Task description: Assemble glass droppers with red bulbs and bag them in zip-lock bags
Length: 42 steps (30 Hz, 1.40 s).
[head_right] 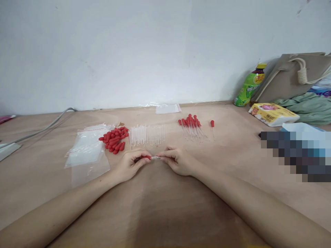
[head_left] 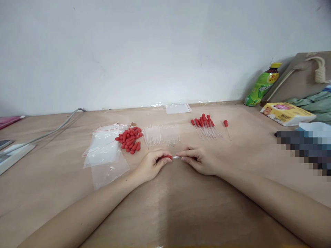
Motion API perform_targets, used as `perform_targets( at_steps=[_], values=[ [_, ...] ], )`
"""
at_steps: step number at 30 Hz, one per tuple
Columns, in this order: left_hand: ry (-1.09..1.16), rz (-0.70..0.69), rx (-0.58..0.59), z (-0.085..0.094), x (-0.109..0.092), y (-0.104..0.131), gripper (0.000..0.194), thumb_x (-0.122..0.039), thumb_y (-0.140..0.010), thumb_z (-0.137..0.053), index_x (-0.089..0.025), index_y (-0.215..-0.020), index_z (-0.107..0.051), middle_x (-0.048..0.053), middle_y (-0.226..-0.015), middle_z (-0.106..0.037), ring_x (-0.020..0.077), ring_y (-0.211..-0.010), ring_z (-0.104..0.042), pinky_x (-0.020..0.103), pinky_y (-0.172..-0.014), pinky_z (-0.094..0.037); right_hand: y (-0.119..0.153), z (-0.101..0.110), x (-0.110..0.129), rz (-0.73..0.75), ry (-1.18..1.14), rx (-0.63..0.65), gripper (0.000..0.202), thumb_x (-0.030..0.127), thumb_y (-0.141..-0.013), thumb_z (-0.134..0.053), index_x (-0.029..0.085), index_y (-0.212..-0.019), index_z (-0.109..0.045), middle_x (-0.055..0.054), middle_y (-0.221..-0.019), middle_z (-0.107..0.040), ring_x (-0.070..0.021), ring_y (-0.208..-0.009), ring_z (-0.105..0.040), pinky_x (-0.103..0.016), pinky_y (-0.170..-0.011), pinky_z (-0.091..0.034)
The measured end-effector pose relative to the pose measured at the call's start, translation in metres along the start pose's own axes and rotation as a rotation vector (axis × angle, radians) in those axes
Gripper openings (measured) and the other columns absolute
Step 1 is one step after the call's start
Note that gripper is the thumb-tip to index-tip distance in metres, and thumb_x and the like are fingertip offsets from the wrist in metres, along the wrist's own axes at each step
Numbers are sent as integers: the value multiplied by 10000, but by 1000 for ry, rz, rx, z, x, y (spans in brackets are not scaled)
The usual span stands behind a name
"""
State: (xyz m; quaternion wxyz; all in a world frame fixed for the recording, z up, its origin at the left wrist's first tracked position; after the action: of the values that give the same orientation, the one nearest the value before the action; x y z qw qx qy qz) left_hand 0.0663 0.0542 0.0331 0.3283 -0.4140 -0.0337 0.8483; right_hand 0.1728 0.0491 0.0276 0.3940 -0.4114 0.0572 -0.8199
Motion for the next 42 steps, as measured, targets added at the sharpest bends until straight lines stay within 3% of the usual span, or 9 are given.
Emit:
perform_targets(
  at_steps=[7, 14, 17, 20, 26, 42],
  values=[
    [-59, -63, 20, -4, -7, 3, 155, -220, -869, -478, -170, -867, -624, 20, -797, -626, 123, -737, -572, 229, -684, -430, -1, -2, 2, 13, 113, 19, 284, 209, -870, -430, 207, -1059, -641, -34, -765, -578, -97, -611, -505, -220, -577, -406],
    [-124, -28, 13, -4, -2, 2, 169, -260, -854, -502, -167, -875, -641, 36, -783, -624, 137, -708, -564, 252, -649, -441, 4, -5, -1, 22, 317, -10, 274, 222, -881, -406, 205, -1052, -619, -52, -832, -595, -123, -688, -548, -241, -627, -425],
    [-89, -8, -41, 3, 1, 0, 159, -264, -840, -526, -163, -886, -639, 45, -822, -633, 144, -743, -574, 257, -662, -452, 6, 5, 0, 12, 306, -80, 261, 218, -872, -421, 168, -1087, -560, -68, -886, -598, -133, -722, -554, -254, -653, -442],
    [-76, 24, -81, 9, 7, -1, 171, -291, -821, -556, -164, -896, -642, 51, -831, -641, 144, -721, -575, 255, -628, -456, 6, 13, 3, 35, 282, -134, 177, 206, -860, -439, 163, -978, -564, -59, -840, -594, -131, -713, -545, -246, -641, -442],
    [-73, 44, -87, 10, 10, 0, 157, -280, -818, -557, -162, -864, -649, 44, -800, -647, 135, -682, -570, 245, -601, -451, 4, 12, 9, 90, 251, -161, 172, 200, -870, -406, 176, -897, -575, -51, -788, -585, -122, -667, -527, -236, -610, -431],
    [-56, 26, -35, 3, 7, 0, 131, -262, -814, -560, -167, -856, -640, 33, -789, -648, 135, -698, -574, 241, -617, -450, -2, -4, 1, 72, 325, -80, 226, 226, -891, -365, 163, -843, -576, -57, -736, -583, -135, -652, -524, -237, -595, -404]
  ],
)
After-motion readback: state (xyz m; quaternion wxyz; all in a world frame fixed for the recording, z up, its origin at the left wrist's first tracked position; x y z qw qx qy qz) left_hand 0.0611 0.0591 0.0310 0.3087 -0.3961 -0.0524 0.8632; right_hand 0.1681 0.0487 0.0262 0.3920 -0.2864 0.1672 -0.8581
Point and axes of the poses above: each hand's wrist, its own y-axis away from the middle knuckle, its own z-axis out of the back of the hand, x = y × z, the point moved 10 cm from there along -y, towards the middle knuckle
